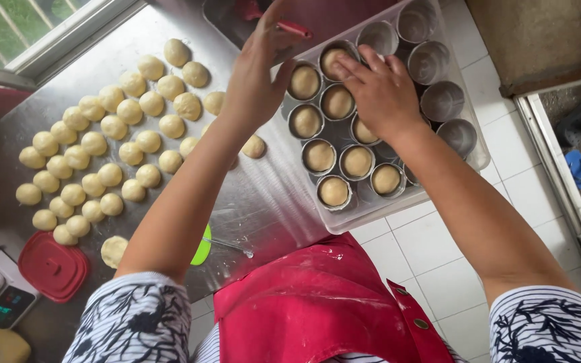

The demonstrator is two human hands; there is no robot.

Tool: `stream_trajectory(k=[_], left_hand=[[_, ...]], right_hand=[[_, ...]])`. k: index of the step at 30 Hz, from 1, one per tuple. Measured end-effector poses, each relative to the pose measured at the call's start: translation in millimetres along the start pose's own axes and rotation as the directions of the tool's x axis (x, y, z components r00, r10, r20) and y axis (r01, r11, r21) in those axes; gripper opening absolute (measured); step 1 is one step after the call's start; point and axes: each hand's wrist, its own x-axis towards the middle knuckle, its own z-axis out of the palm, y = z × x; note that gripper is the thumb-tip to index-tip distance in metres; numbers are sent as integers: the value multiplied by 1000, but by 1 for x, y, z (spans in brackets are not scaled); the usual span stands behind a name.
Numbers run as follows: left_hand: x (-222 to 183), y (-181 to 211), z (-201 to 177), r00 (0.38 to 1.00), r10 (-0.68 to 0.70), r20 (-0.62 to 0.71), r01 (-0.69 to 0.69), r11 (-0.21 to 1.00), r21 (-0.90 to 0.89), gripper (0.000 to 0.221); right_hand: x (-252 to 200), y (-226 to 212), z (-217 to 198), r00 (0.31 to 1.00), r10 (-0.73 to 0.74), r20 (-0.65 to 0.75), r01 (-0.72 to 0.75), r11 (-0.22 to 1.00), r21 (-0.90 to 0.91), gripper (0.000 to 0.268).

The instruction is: Filling and shaping dough balls with a yellow filling.

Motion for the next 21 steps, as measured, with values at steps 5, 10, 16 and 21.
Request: stream_trajectory(k=[5,10,16,21], left_hand=[[-56,70,-73,998,24,-55,-9,965,262,67],[-133,89,-108,961,-240,-137,256,959,120,75],[-204,113,-138,896,-362,-256,402,907,125,73],[-285,120,-190,844,-357,-400,458,868,193,70]], right_hand=[[3,2,-9,1000,29,-9,-29,998,54,41],[7,-1,4,999,-20,28,16,991,132,44],[6,11,13,997,-81,13,80,994,80,41],[7,30,29,983,-172,68,179,977,-119,55]])
